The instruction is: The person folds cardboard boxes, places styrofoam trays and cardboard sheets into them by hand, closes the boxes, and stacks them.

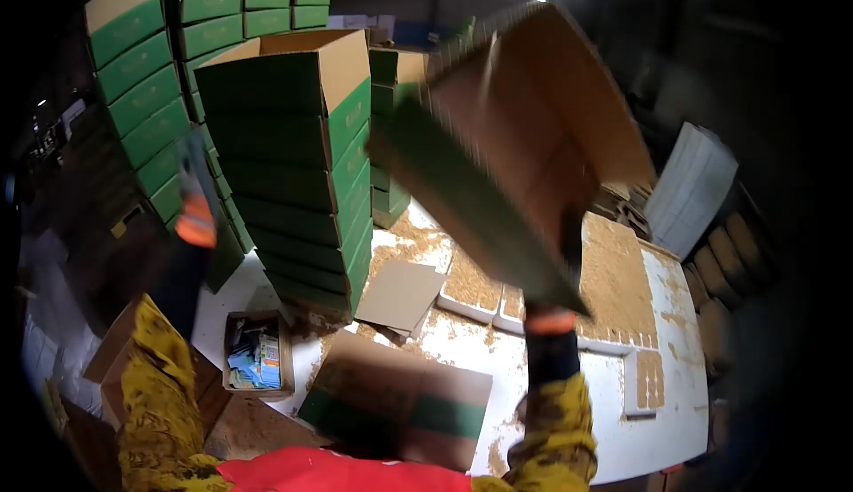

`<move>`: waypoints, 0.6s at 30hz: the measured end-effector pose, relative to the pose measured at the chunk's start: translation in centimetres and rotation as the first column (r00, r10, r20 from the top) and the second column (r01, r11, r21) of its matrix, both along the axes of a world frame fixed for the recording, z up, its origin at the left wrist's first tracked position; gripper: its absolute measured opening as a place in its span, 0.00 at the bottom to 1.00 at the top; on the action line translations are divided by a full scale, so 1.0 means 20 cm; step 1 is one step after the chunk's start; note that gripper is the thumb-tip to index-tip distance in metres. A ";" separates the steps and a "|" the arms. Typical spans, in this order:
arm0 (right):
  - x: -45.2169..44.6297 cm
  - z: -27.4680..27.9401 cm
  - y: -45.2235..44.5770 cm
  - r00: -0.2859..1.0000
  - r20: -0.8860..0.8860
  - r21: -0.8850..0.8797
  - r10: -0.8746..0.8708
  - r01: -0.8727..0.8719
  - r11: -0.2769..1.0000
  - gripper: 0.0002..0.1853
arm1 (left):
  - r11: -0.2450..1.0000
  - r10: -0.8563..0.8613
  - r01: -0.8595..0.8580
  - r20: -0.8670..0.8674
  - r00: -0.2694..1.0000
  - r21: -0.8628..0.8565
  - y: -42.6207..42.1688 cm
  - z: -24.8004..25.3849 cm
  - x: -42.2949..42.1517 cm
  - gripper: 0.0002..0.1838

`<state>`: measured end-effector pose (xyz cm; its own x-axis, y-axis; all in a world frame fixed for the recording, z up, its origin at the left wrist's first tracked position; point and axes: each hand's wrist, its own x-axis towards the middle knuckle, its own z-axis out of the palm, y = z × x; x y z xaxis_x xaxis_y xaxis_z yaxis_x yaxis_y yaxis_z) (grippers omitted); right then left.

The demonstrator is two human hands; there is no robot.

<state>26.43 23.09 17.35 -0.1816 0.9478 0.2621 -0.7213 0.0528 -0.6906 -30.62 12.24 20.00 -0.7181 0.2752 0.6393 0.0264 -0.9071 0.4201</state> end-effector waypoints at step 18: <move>-1.82 0.82 0.92 0.061 0.377 0.878 -0.924 -0.341 0.335 0.29 | 0.902 -0.098 0.042 -0.108 0.989 -0.430 0.28 0.25 -0.49 0.25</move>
<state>-10.05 41.56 33.80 -0.5799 0.4381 0.6869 0.5859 0.8101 -0.0220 -40.38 17.79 25.04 -0.6095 0.5874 0.5324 0.0469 -0.6436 0.7639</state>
